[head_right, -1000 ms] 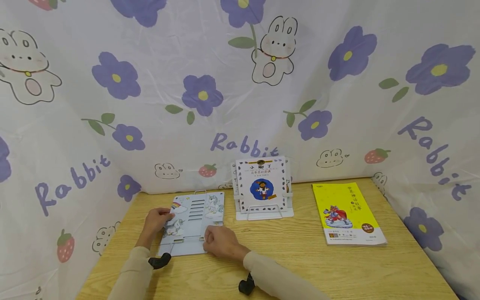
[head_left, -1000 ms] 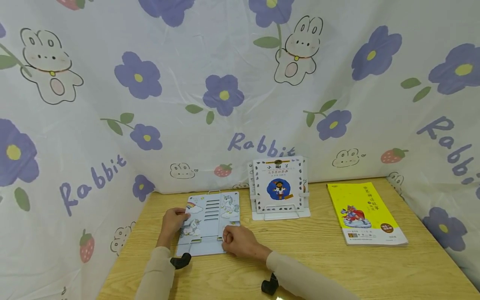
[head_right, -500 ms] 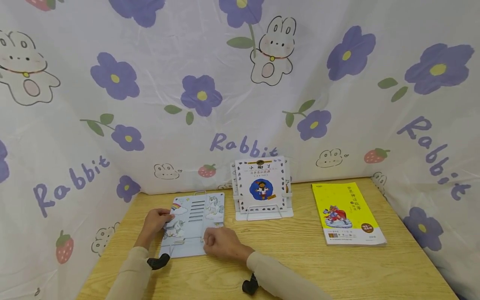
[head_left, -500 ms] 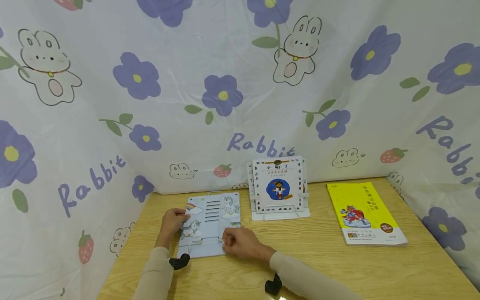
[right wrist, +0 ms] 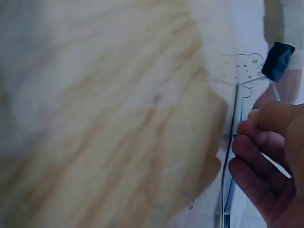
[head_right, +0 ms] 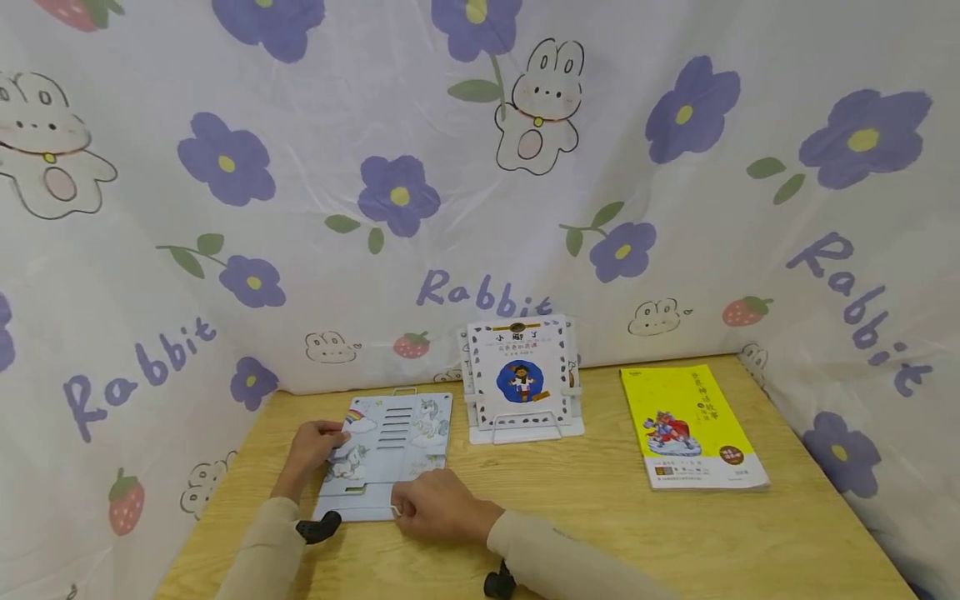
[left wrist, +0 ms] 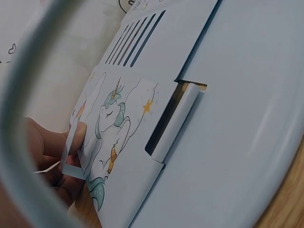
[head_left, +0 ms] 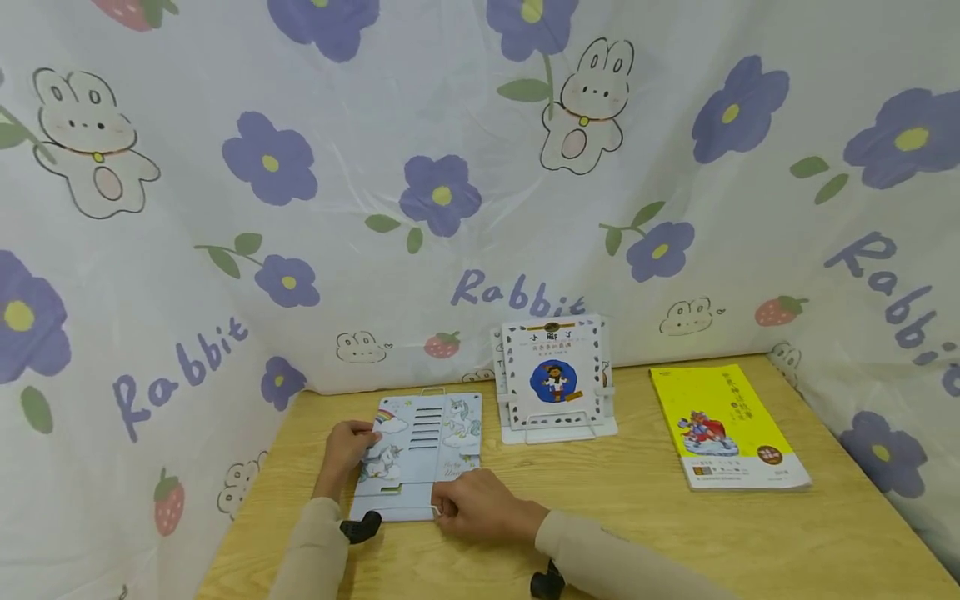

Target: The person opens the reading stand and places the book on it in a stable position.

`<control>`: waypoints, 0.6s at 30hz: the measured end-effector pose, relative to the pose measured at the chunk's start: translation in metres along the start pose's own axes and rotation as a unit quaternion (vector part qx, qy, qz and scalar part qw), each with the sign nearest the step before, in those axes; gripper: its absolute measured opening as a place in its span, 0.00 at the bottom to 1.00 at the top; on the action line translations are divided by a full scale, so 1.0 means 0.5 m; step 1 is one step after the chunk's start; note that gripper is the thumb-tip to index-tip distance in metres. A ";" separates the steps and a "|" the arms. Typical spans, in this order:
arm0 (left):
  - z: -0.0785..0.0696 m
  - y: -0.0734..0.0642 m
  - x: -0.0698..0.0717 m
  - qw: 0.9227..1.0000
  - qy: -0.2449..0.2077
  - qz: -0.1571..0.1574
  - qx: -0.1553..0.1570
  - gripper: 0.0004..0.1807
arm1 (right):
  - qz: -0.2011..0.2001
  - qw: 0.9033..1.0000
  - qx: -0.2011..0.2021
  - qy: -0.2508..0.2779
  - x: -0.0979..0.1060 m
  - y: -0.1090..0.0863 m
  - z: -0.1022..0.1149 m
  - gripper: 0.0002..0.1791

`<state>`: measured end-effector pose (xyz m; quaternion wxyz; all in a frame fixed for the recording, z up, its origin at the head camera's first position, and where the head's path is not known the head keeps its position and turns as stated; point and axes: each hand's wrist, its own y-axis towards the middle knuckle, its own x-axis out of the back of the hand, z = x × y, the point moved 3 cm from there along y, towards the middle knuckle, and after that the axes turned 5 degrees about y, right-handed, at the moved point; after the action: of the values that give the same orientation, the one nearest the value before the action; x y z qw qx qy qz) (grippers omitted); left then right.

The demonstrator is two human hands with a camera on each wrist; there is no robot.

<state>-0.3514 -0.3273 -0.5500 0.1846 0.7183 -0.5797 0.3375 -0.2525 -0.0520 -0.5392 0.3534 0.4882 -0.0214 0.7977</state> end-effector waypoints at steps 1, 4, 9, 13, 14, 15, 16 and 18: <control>0.001 0.000 -0.001 1.000 0.000 0.001 -0.001 0.20 | 0.002 1.000 -0.005 0.002 0.001 -0.001 0.001 0.06; 0.002 0.002 -0.003 1.000 -0.002 0.001 0.003 0.20 | 0.012 1.000 -0.018 0.008 0.004 -0.005 -0.003 0.06; 0.003 0.001 -0.010 1.000 -0.009 0.008 0.013 0.21 | 0.025 0.998 -0.037 0.033 0.005 -0.014 -0.012 0.09; 0.005 0.000 -0.010 1.000 -0.012 0.010 0.018 0.21 | 0.032 0.998 -0.039 0.049 0.004 -0.017 -0.013 0.10; 0.005 -0.001 -0.010 1.000 -0.012 0.010 0.020 0.21 | 0.031 0.998 -0.035 0.044 0.005 -0.016 -0.012 0.10; 0.006 0.000 -0.010 1.000 -0.012 0.010 0.021 0.21 | 0.030 0.998 -0.032 0.040 0.005 -0.016 -0.011 0.10; 0.006 0.000 -0.010 1.000 -0.013 0.009 0.022 0.21 | 0.029 0.999 -0.029 0.035 0.004 -0.015 -0.011 0.10; 0.005 -0.001 -0.010 1.000 -0.015 0.009 0.022 0.21 | 0.025 0.999 -0.026 0.024 0.005 -0.013 -0.011 0.10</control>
<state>-0.3510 -0.3252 -0.5551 0.1566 0.7222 -0.5811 0.3410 -0.2534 -0.0437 -0.5419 0.3465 0.4590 -0.0462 0.8167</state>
